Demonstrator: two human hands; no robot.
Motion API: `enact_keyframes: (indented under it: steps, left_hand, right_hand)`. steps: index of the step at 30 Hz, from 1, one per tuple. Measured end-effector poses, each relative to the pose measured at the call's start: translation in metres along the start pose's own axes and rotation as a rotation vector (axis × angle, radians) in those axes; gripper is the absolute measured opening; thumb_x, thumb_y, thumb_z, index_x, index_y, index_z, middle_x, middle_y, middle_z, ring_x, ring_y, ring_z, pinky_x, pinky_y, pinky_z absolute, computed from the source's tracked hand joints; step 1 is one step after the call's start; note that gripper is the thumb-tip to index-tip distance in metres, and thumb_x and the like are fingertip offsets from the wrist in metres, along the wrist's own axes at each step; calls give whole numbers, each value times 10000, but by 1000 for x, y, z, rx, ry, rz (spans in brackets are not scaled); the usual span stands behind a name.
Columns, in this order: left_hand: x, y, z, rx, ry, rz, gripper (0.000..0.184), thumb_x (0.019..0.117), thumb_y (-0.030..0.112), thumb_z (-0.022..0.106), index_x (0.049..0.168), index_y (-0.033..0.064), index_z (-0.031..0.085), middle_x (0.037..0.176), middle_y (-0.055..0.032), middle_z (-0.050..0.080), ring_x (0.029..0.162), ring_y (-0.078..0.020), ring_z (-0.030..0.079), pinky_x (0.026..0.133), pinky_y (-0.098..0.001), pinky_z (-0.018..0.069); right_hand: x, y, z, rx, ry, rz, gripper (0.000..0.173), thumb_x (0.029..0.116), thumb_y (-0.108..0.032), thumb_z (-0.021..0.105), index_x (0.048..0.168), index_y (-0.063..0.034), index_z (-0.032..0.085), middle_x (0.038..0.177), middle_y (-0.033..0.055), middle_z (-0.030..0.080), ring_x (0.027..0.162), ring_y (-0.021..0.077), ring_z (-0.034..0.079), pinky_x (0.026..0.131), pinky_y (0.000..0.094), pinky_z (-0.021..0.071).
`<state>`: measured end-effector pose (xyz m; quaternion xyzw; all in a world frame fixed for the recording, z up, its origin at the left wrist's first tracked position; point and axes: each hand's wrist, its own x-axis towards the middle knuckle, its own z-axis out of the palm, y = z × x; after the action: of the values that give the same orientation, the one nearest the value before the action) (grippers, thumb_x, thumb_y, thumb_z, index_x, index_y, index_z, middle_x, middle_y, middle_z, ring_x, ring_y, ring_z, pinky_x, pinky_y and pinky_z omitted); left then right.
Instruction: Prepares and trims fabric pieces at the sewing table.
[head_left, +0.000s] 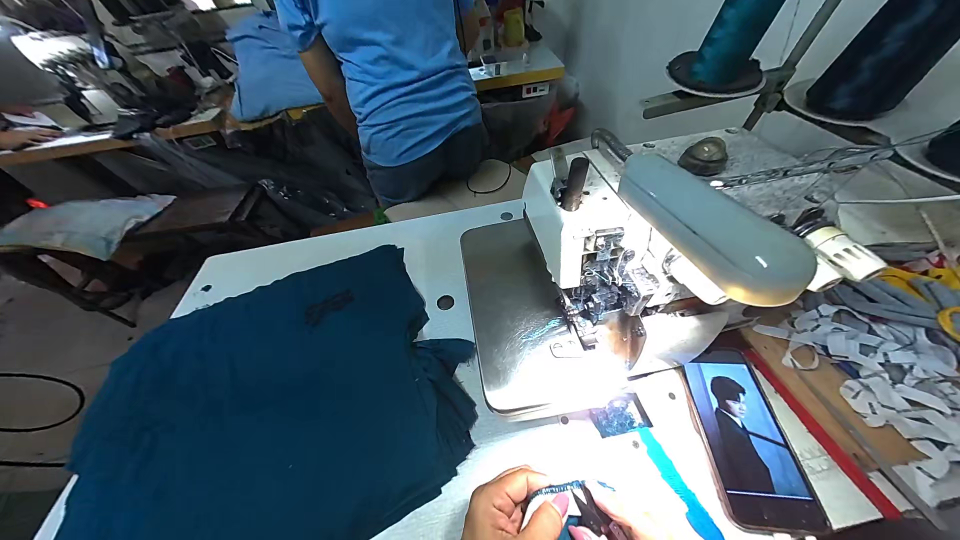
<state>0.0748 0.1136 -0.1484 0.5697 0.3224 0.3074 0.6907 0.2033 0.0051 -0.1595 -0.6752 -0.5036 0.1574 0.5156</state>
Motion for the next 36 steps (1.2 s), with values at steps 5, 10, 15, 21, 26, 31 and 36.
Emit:
enact_keyframes:
  steps: [5, 10, 15, 21, 26, 31, 36]
  left_hand:
    - [0, 1, -1, 52, -48, 27, 120, 889, -76, 615, 921, -42, 726, 856, -9, 696, 767, -7, 660, 712, -184, 570]
    - [1, 1, -1, 0, -1, -14, 141, 915, -66, 589, 948, -31, 722, 859, -8, 714, 757, -16, 674, 711, -201, 580]
    - [1, 2, 1, 6, 14, -28, 145, 915, -66, 586, 946, -32, 723, 861, -11, 719, 754, -16, 676, 709, -202, 583]
    - [1, 7, 4, -4, 38, -17, 154, 901, -67, 589, 930, -5, 727, 845, 36, 732, 747, 4, 681, 694, -181, 577]
    - [1, 1, -1, 56, -41, 30, 145, 884, -87, 592, 942, -55, 720, 877, -20, 703, 804, -13, 670, 745, -196, 578]
    - [1, 1, -1, 41, -33, 15, 160, 901, -89, 575, 964, -51, 718, 894, -18, 711, 802, -18, 677, 748, -201, 583]
    - [1, 2, -1, 32, -25, -4, 171, 902, -86, 570, 978, -53, 719, 900, -26, 714, 805, -14, 680, 752, -202, 587]
  right_hand:
    - [2, 0, 2, 22, 31, -9, 192, 934, -26, 671, 1057, 110, 729, 896, 182, 749, 781, 124, 720, 786, 219, 585]
    - [0, 2, 1, 34, 17, -16, 248, 925, -65, 714, 1083, 127, 707, 902, 197, 735, 752, 123, 684, 742, 226, 572]
    - [0, 0, -1, -25, 3, -10, 260, 922, -86, 722, 1084, 118, 713, 902, 214, 729, 760, 146, 687, 749, 230, 570]
    - [0, -2, -2, -46, 9, -29, 259, 923, -94, 720, 1080, 112, 723, 931, 209, 742, 816, 152, 707, 808, 222, 568]
    - [0, -1, 2, -10, 33, -35, 185, 929, -35, 681, 1038, 106, 728, 922, 199, 748, 844, 140, 727, 839, 215, 573]
    - [-1, 3, 1, 95, 25, 19, 202, 942, -47, 685, 1063, 113, 710, 874, 165, 738, 739, 103, 696, 735, 227, 587]
    - [-2, 1, -2, -7, 2, -4, 248, 930, -84, 709, 1083, 111, 719, 892, 198, 734, 733, 126, 668, 715, 219, 554]
